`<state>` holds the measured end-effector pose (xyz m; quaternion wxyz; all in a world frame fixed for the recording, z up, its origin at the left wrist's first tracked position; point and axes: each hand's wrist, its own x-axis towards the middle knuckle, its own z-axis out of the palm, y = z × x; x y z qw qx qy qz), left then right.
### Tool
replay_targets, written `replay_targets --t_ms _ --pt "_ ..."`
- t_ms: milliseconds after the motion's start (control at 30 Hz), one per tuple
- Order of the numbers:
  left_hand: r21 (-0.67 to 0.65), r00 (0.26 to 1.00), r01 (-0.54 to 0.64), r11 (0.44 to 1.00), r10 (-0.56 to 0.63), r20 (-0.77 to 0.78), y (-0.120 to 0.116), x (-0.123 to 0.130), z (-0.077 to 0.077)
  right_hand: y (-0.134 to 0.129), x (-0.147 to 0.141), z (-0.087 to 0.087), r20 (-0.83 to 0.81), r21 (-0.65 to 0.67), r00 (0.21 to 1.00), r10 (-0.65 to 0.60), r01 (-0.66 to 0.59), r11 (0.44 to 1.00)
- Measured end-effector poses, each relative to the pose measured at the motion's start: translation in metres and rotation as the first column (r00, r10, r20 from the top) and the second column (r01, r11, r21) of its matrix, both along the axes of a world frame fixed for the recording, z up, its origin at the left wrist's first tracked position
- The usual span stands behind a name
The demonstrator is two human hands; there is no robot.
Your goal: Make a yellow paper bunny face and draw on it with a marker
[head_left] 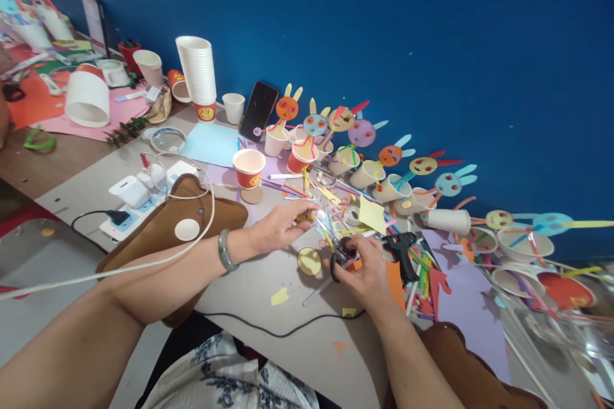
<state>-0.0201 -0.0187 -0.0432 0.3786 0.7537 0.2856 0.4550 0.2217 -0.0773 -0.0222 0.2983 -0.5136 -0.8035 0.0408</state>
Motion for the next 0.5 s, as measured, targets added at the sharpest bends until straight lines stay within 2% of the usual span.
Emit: replay_targets --t_ms 233,500 --pt "-0.023 1.000 0.008 1.000 -0.008 -0.005 -0.0024 -0.0015 0.0059 0.0009 0.0008 -0.0011 -0.029 0.032 0.999 0.013 -0.012 0.999" --pt "-0.075 1.000 0.012 0.997 -0.011 0.016 -0.0001 -0.0005 0.0046 0.0011 -0.0008 0.0004 -0.046 0.050 0.997 0.061 -0.058 0.997"
